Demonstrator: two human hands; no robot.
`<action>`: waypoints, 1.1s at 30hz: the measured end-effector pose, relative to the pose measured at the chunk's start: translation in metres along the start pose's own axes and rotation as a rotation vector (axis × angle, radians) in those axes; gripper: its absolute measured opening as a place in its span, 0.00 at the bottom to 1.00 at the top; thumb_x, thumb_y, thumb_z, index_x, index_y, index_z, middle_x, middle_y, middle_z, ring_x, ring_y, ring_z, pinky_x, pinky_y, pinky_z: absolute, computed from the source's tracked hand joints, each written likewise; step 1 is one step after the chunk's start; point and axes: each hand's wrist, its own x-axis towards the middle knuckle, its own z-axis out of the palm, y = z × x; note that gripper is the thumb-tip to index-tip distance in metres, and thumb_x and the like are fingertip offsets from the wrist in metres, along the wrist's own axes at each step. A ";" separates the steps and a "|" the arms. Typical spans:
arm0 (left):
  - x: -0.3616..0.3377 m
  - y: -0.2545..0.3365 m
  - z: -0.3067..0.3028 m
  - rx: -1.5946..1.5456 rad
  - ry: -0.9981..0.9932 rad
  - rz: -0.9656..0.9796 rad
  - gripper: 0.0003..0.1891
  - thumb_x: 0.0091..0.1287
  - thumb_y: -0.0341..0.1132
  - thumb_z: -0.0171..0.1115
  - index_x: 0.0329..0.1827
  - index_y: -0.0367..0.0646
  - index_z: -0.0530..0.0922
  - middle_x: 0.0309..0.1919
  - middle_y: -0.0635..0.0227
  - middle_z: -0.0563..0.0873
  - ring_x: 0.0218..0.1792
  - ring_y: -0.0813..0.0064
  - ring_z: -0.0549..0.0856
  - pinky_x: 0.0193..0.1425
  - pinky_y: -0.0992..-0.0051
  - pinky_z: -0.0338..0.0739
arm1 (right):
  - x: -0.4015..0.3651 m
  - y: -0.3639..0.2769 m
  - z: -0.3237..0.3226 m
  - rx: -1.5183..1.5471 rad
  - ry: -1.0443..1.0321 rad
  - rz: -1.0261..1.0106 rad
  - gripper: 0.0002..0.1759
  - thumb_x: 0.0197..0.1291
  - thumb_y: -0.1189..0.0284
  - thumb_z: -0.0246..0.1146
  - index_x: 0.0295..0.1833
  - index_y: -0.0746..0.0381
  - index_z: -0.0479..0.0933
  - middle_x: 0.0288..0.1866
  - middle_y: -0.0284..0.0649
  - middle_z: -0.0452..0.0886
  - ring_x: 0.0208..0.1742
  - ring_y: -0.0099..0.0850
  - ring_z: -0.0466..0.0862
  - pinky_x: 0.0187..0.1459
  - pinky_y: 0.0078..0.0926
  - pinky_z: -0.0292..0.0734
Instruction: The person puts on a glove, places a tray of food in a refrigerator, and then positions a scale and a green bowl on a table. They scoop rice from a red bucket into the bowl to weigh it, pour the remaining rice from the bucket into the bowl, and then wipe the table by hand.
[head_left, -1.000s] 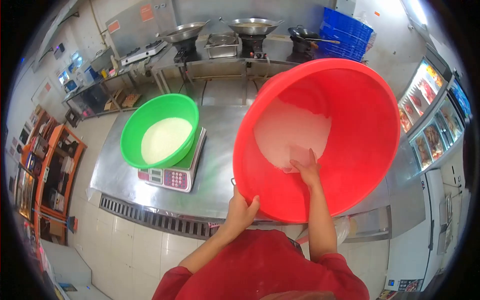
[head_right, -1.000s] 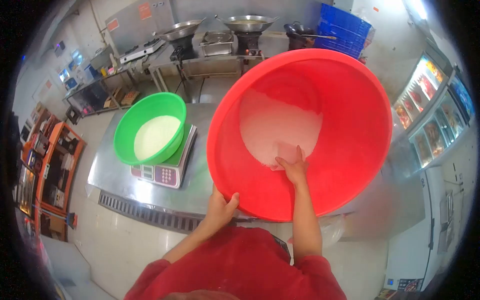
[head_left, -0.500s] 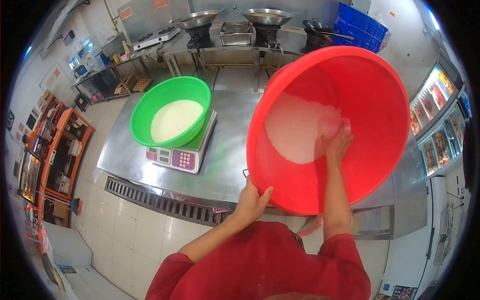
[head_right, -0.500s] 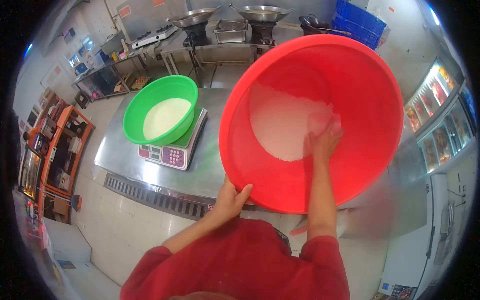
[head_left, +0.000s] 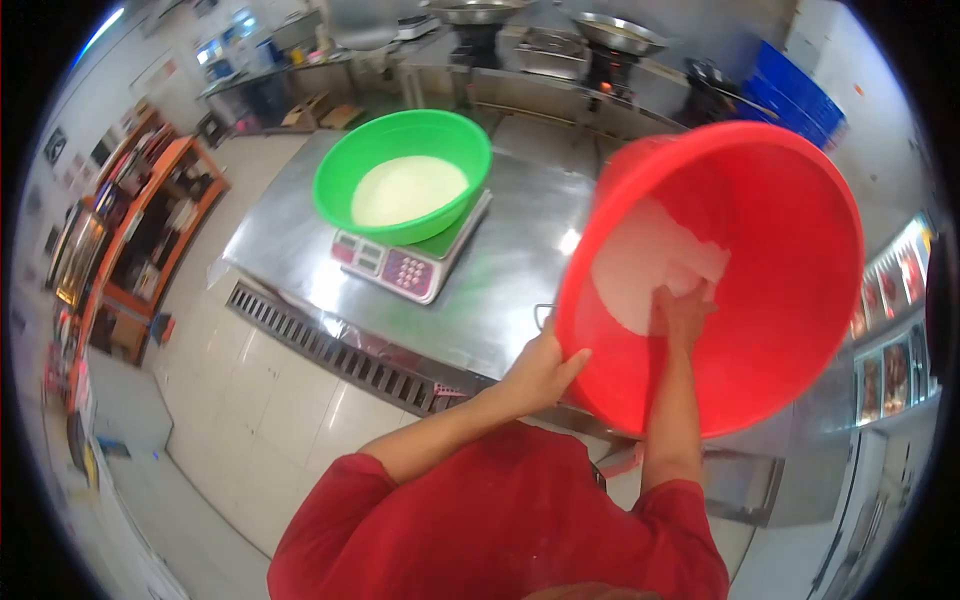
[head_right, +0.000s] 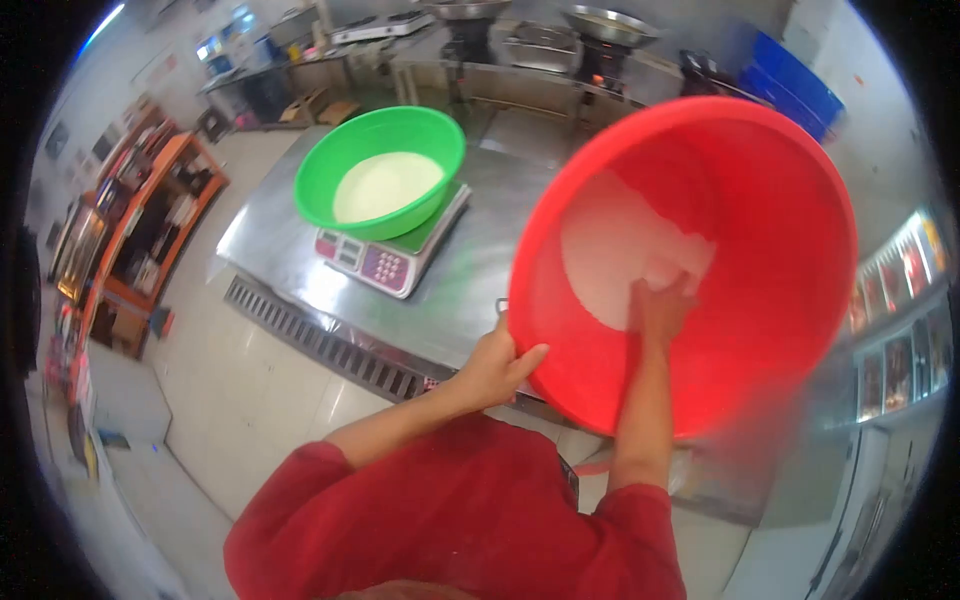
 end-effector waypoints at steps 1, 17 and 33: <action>0.000 0.000 0.000 0.025 -0.043 -0.013 0.30 0.75 0.38 0.61 0.67 0.23 0.59 0.39 0.37 0.86 0.30 0.45 0.89 0.34 0.57 0.84 | -0.001 -0.002 -0.002 -0.008 -0.010 0.016 0.62 0.46 0.49 0.71 0.84 0.57 0.50 0.74 0.72 0.57 0.67 0.66 0.75 0.64 0.54 0.77; 0.013 -0.027 0.007 0.124 0.070 0.233 0.33 0.74 0.37 0.62 0.72 0.25 0.58 0.44 0.38 0.87 0.46 0.42 0.88 0.50 0.55 0.82 | 0.018 0.004 0.027 0.055 -0.075 0.068 0.61 0.43 0.46 0.70 0.82 0.59 0.54 0.73 0.69 0.59 0.64 0.60 0.77 0.58 0.54 0.79; 0.033 0.022 -0.022 0.007 0.006 0.100 0.25 0.72 0.36 0.62 0.65 0.30 0.64 0.36 0.45 0.87 0.24 0.53 0.87 0.24 0.61 0.82 | 0.036 -0.023 0.073 0.873 -0.499 0.069 0.43 0.60 0.40 0.61 0.70 0.61 0.71 0.39 0.36 0.82 0.30 0.23 0.75 0.29 0.25 0.68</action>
